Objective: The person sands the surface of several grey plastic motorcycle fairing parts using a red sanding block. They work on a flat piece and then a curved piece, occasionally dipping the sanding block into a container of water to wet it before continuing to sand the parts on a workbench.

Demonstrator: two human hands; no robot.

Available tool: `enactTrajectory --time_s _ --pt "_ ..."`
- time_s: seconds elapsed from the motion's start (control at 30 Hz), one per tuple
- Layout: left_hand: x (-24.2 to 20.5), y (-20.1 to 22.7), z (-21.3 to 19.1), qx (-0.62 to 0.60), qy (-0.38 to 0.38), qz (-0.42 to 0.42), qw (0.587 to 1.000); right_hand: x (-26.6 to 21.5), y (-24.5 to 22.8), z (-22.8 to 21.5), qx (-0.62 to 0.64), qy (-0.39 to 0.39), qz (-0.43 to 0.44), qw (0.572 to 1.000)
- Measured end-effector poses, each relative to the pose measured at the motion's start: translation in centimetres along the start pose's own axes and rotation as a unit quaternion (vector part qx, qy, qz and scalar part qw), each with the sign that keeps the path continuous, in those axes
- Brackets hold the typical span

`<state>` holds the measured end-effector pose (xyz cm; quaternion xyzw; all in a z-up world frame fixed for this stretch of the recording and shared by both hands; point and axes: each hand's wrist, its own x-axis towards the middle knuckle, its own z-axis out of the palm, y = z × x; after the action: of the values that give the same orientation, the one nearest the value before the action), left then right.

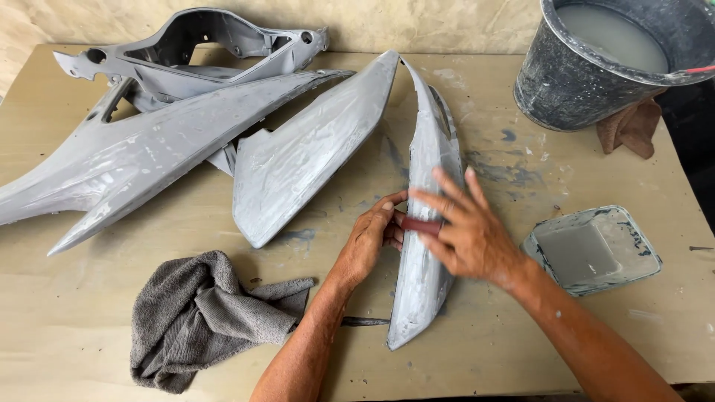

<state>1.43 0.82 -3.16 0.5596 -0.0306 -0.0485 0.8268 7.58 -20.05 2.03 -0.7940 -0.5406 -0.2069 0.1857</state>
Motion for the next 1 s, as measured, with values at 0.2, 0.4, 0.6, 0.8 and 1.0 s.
enactTrajectory --time_s 0.2,0.4,0.6,0.8,1.0 --pt "0.2 -0.7 -0.3 -0.004 0.001 0.003 1.000 0.0 -1.0 -0.4 0.014 0.006 -0.009 1.000" --pt "0.2 -0.8 -0.1 0.000 -0.001 0.001 1.000 0.2 0.5 -1.0 0.012 -0.008 0.007 1.000" --pt "-0.5 -0.2 0.8 0.058 0.014 0.042 0.997 2.2 2.5 -1.3 0.001 0.010 0.047 0.999" --pt "-1.0 0.2 1.4 0.063 0.009 0.068 0.996 1.0 0.5 -2.7 0.024 -0.032 0.040 0.998" --pt "-1.2 0.3 1.6 0.075 0.020 0.050 0.996 3.8 4.1 -1.7 0.008 0.007 0.066 0.998"
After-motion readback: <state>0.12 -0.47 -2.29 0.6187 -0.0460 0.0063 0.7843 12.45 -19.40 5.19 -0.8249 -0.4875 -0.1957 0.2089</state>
